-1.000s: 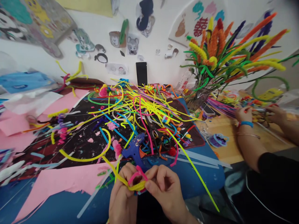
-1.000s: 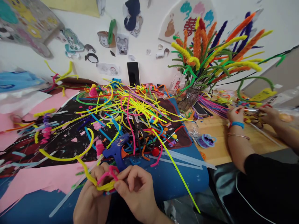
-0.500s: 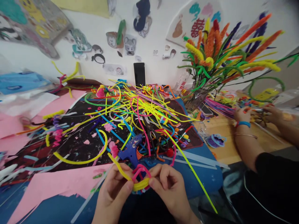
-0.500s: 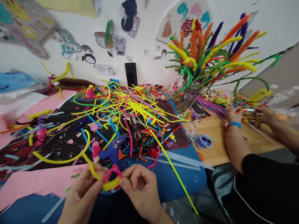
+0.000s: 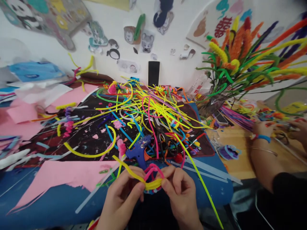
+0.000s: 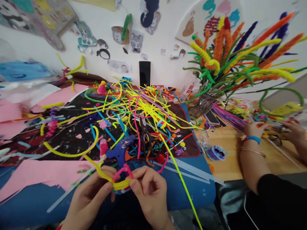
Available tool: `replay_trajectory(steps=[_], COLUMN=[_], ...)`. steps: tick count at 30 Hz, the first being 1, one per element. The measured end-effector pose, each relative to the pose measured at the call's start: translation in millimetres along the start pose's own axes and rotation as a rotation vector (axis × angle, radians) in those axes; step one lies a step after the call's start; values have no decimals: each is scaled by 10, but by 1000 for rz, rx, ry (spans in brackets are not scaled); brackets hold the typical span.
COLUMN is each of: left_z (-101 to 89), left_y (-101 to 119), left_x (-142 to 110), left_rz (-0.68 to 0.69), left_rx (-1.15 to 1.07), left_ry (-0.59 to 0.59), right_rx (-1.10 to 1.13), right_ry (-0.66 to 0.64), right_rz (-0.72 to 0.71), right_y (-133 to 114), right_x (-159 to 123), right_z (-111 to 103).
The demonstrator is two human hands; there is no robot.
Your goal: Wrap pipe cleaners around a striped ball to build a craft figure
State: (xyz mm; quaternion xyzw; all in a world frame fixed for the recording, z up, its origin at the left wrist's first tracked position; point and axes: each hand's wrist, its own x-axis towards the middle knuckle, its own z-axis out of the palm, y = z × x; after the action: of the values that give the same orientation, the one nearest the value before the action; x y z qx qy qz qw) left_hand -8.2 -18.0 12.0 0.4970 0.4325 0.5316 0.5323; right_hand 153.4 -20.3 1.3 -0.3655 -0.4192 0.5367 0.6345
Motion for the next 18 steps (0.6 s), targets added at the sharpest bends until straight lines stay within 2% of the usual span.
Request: replay_trajectory(steps=[4, 9, 18], left_z=[97, 126, 85], left_y=[13, 5, -107], left_x=[13, 51, 57], left_rz=[117, 117, -100], left_rx=[72, 40, -244], left_ry=[23, 25, -101], right_rx=[71, 182, 379], right_ry=[18, 65, 79], right_rz=[27, 109, 354], right_y=[71, 36, 56], right_x=[-44, 2, 30], right_z=[-43, 23, 49])
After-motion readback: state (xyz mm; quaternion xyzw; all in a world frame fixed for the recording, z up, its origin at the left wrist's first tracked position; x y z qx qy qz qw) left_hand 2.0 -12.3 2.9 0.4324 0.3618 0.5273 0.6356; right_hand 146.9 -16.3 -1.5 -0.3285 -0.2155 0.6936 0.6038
